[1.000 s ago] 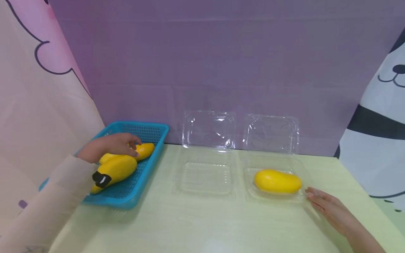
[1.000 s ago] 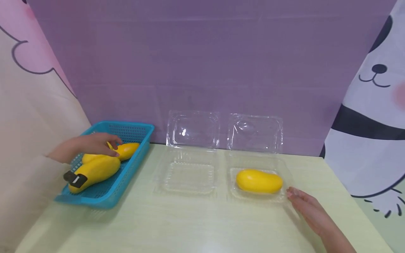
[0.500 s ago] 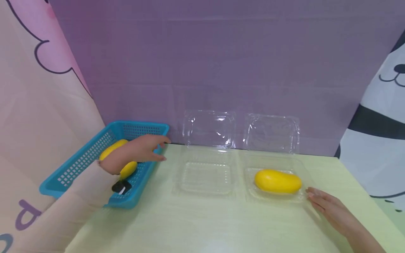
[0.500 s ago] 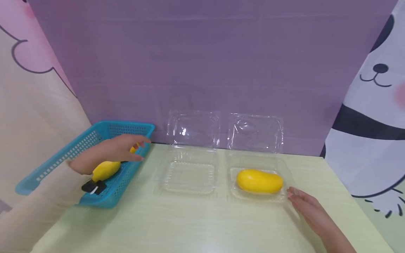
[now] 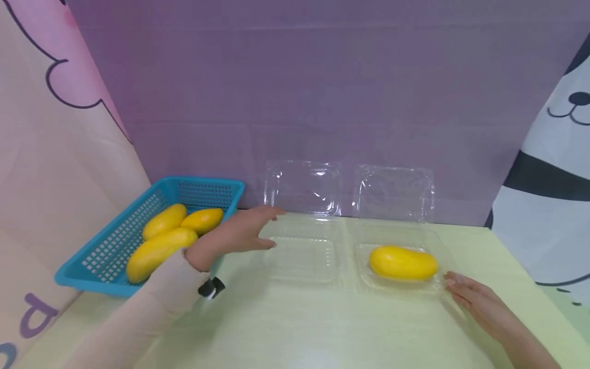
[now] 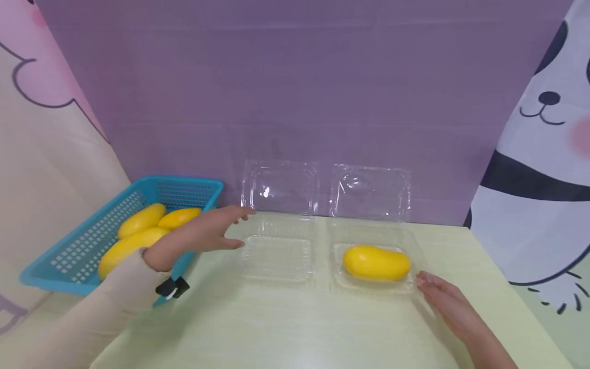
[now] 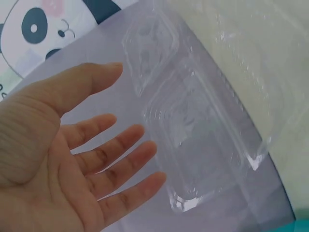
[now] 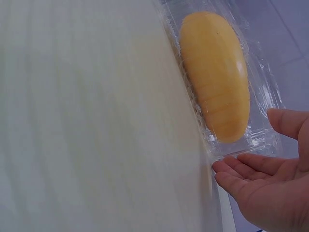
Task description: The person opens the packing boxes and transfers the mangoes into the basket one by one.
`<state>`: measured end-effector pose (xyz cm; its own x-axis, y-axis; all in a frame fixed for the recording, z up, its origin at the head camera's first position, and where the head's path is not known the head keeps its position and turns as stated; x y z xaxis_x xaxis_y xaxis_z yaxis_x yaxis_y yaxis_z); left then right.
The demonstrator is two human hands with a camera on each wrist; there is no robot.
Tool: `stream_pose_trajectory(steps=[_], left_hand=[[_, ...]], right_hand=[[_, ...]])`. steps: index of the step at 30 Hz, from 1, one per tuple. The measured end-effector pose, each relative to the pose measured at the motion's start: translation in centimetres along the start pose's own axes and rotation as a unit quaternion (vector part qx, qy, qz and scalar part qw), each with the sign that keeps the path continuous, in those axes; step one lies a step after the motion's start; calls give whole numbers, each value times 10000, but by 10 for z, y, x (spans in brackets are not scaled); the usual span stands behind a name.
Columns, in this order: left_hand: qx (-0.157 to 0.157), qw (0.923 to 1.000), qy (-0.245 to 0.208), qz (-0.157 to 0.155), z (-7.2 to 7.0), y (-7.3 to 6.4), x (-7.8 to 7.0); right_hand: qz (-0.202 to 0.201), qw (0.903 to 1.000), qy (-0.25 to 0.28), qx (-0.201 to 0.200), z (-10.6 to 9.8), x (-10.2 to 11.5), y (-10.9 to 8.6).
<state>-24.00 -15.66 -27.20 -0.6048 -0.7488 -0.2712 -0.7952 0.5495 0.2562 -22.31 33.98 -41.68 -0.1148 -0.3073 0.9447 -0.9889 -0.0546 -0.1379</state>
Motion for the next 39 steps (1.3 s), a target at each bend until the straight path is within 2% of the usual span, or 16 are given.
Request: stream_pose_trajectory(steps=[3,9,13,16,20,25,32,39], left_hand=[[0,10000,2,-64,10,5,-4],[-21,10000,-22,4,27,17,-16],[52,9999,102,45,39,28,-28],[162,9995,230,167,48,37,-39],[259,9984,381,335,57,48,-52],[195,9966,572,560,69,57,-62],[23,9923,818,935,78,65,-74],[79,9914,850,994,89,79,-88]], right_hand=[[25,10000,7,-7,1,0,1],[79,10000,-32,6,0,-1,2],[-39,9998,210,-40,-3,-4,1],[-134,9985,522,-32,-4,-6,1],[-218,9975,674,-44,-2,-6,0],[-183,9982,556,-103,0,-4,0],[-102,9999,67,-52,0,-3,1],[12,10000,9,-46,1,-3,1]])
Point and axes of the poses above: each hand's wrist, its own y-axis towards the middle knuckle, its own z-axis out of the palm, x = y × z, the point moved 1 cm from there along y, towards the middle knuckle, and after that the axes turned 8 degrees about -x, right-handed, at the moved point
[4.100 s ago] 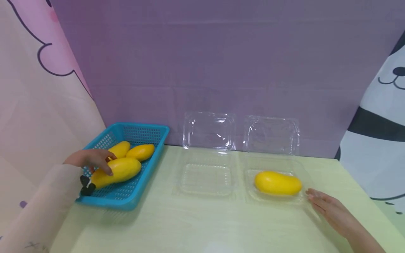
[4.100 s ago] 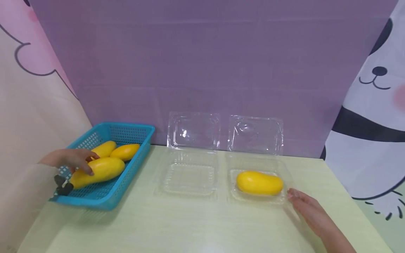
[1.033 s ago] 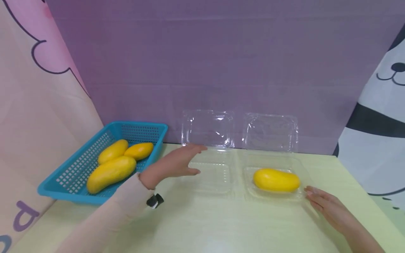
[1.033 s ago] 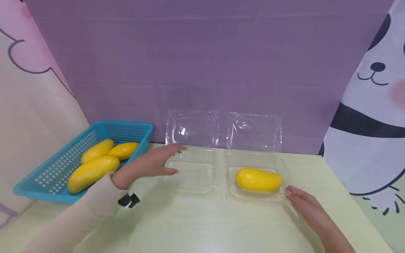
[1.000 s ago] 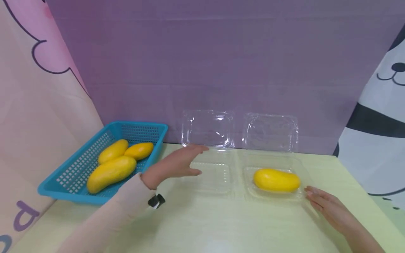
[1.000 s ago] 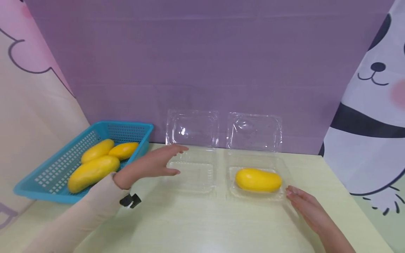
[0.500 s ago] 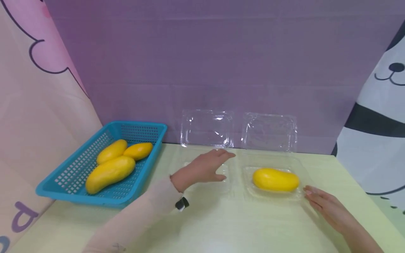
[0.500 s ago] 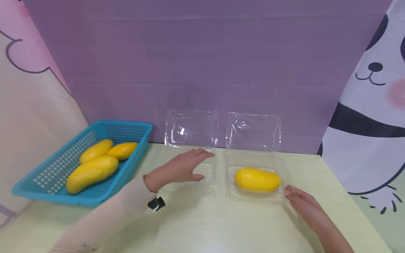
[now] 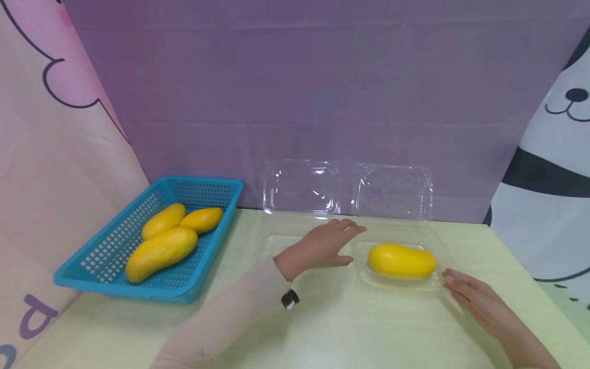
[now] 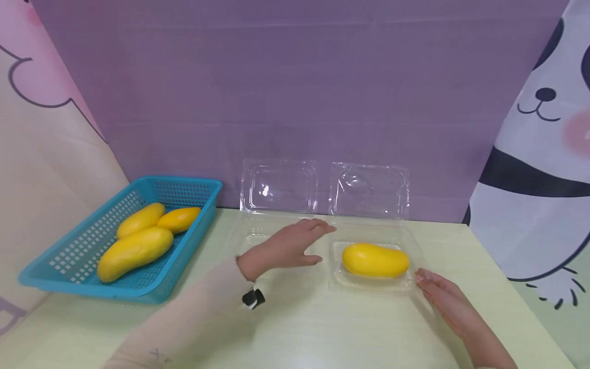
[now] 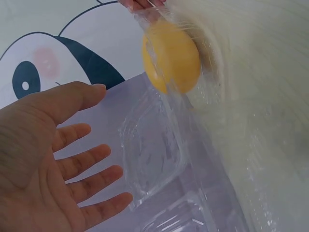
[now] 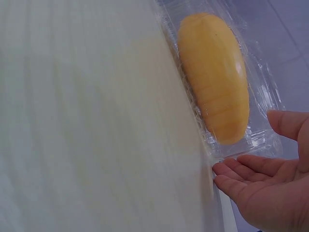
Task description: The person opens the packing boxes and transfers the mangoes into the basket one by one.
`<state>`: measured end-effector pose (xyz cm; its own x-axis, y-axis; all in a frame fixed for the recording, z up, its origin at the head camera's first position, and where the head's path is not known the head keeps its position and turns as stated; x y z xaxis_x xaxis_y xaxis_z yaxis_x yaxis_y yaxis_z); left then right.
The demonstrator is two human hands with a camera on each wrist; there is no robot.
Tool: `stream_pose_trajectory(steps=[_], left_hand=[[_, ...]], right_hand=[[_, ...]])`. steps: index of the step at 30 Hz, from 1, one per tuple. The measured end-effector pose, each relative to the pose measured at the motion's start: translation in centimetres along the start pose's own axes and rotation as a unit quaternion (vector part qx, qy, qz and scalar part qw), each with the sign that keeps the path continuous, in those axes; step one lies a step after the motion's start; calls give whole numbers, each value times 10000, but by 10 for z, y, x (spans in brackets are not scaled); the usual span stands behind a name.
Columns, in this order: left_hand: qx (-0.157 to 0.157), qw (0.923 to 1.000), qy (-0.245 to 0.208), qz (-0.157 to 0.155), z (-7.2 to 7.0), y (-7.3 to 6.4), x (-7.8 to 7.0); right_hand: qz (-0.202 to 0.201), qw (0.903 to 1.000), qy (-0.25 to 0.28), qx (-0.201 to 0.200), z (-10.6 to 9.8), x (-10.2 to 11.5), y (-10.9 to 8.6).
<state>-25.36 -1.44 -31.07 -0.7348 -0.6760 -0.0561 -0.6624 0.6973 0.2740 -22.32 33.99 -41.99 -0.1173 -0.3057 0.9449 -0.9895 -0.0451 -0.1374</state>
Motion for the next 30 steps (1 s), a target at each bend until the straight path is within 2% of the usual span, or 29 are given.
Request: stream_pose_trajectory(steps=[12,19,26,30], left_hand=[[442,9981,-358,-219,20,34,-16],[928,9925,-623,-488,20,44,-23],[772,9927,-864,-323,27,49,-28],[671,9939,-858,-148,30,54,-30]], right_hand=[[-45,10000,-37,10,-1,0,1],[-249,9996,45,88,-1,0,1],[-315,9993,195,-12,1,-3,-2],[-341,9994,79,-32,0,2,-3]])
Point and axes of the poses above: each hand's wrist, its own y-axis towards the middle knuckle, its own z-axis out of the palm, x = y × z, the point moved 1 cm from there along y, towards the middle knuckle, and after that the axes turned 8 degrees about -x, right-handed, at the moved point
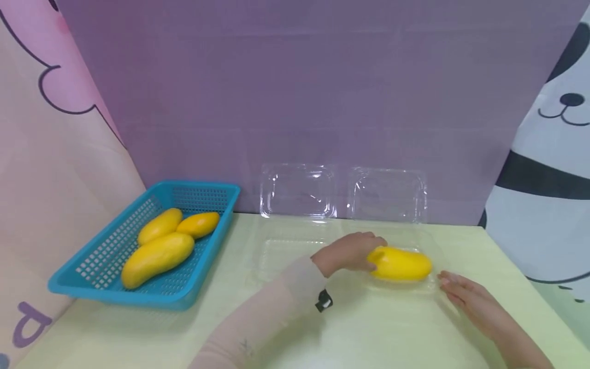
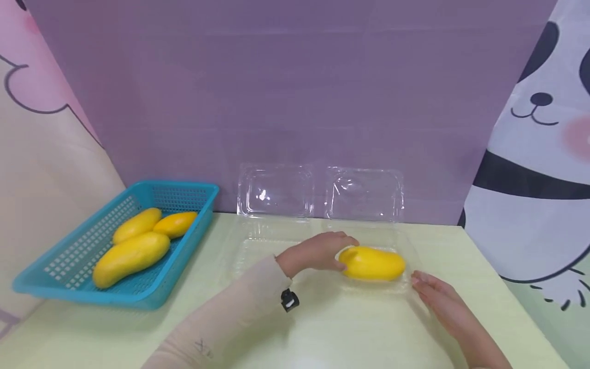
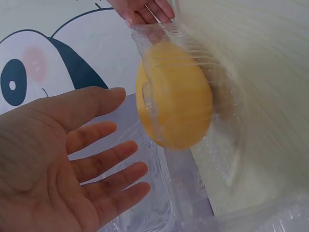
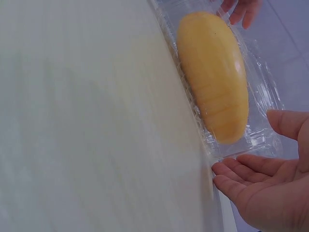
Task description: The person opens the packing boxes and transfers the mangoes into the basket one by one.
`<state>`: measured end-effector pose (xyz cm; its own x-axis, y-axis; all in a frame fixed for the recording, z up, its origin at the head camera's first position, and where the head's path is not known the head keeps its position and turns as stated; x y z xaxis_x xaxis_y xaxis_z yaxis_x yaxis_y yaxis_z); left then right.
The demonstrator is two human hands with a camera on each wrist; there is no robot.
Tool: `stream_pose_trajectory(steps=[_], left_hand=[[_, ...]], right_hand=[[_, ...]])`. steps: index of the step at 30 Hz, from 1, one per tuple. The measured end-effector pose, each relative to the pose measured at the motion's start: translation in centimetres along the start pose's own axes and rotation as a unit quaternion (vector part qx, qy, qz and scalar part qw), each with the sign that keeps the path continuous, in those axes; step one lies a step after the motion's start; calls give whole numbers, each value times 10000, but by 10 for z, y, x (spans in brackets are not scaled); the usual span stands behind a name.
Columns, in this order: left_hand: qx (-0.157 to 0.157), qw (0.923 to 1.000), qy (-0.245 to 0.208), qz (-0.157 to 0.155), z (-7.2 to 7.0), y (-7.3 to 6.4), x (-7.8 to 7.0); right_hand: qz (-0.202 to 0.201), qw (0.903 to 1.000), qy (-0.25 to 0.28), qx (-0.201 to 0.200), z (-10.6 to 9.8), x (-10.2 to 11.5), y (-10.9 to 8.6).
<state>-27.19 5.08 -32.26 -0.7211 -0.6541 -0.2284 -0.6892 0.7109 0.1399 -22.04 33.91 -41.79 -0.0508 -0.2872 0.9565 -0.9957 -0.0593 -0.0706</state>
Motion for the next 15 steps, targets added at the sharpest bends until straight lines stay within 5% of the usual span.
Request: stream_pose_trajectory(steps=[15], left_hand=[[348,9993,-22,166,19,17,-5]], right_hand=[[152,9996,-221,75,3,7,-4]])
Point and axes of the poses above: each hand's wrist, its own y-axis towards the middle knuckle, its own z-axis out of the palm, x = y × z, the point moved 1 cm from there along y, towards the middle knuckle, and after that the axes turned 8 degrees about -x, right-handed, at the moved point
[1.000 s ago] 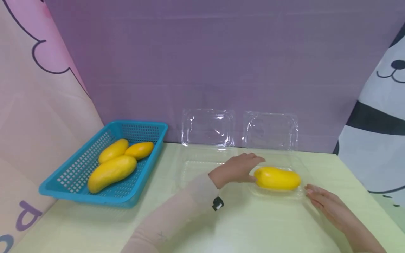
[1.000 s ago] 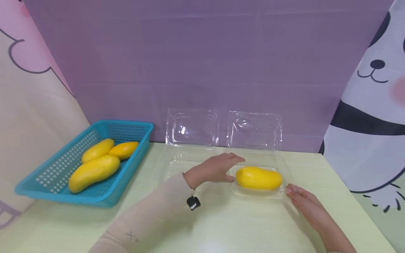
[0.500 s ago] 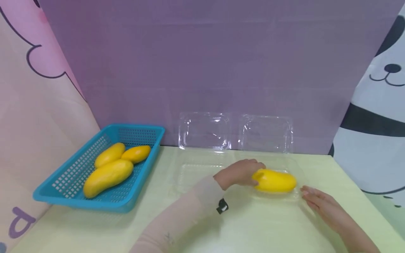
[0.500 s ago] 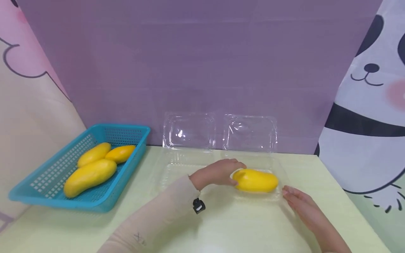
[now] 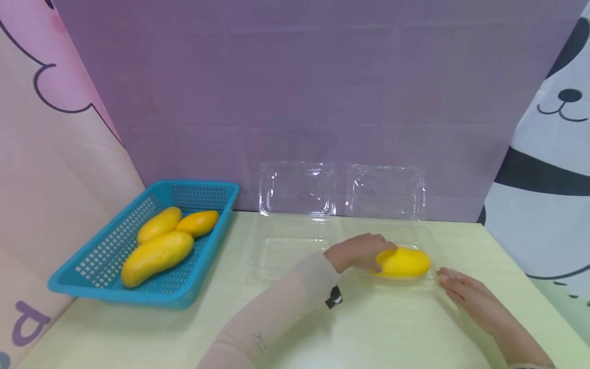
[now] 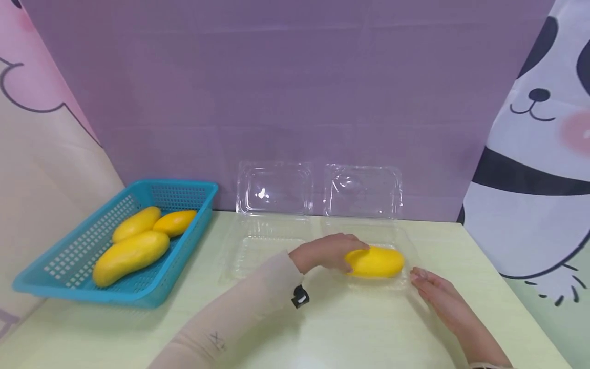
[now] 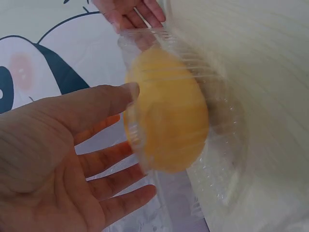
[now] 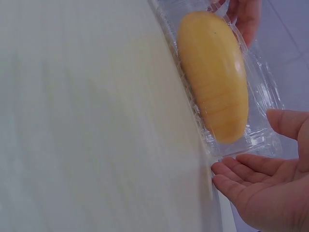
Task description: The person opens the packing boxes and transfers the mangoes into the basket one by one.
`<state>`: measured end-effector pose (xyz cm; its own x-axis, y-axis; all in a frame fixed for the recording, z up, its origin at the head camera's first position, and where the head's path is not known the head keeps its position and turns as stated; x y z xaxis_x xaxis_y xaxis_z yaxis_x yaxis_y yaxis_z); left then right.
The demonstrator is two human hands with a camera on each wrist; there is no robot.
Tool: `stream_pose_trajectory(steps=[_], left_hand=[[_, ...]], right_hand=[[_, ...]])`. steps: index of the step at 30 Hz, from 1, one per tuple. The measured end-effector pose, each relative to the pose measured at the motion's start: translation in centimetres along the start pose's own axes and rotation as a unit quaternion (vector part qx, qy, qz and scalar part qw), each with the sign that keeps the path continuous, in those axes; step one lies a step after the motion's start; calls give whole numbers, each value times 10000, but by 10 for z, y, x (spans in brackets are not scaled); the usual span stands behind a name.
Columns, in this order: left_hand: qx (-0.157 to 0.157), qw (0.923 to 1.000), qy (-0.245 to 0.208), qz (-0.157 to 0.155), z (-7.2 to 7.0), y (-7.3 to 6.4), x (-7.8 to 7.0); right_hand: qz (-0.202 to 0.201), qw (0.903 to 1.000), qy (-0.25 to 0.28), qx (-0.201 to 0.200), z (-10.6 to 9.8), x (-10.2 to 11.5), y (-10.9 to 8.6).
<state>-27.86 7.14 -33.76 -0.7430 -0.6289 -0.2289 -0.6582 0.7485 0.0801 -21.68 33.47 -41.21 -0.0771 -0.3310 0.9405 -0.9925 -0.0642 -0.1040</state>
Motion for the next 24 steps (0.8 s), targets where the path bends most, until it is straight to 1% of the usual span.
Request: stream_pose_trajectory(steps=[2,6,10,12,15,20,24], left_hand=[[54,10000,71,-2,4,0,-1],[56,9999,111,-119,6,1,-3],[0,9997,127,-204,8,8,-3],[-37,9994,120,-318,11,12,-3],[-145,9983,98,-559,15,16,-4],[-338,9949,203,-931,22,19,-3],[-599,9926,283,-1018,27,21,-1]], right_hand=[[3,10000,-5,5,1,-1,0],[-5,10000,35,0,3,-1,-1],[-29,10000,81,11,-1,-2,1],[36,9999,98,21,-2,-2,2],[146,9999,72,30,-3,-1,2],[137,9999,20,-31,-1,0,1],[100,9999,25,-51,0,1,0]])
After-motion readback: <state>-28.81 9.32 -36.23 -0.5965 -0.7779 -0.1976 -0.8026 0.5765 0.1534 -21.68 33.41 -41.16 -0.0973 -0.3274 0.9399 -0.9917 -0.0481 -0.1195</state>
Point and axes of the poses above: each hand's wrist, its own y-axis towards the middle knuckle, its own z-axis out of the palm, x = y × z, the point moved 1 cm from there along y, towards the middle knuckle, and after that the axes turned 8 degrees about -x, right-handed, at the moved point
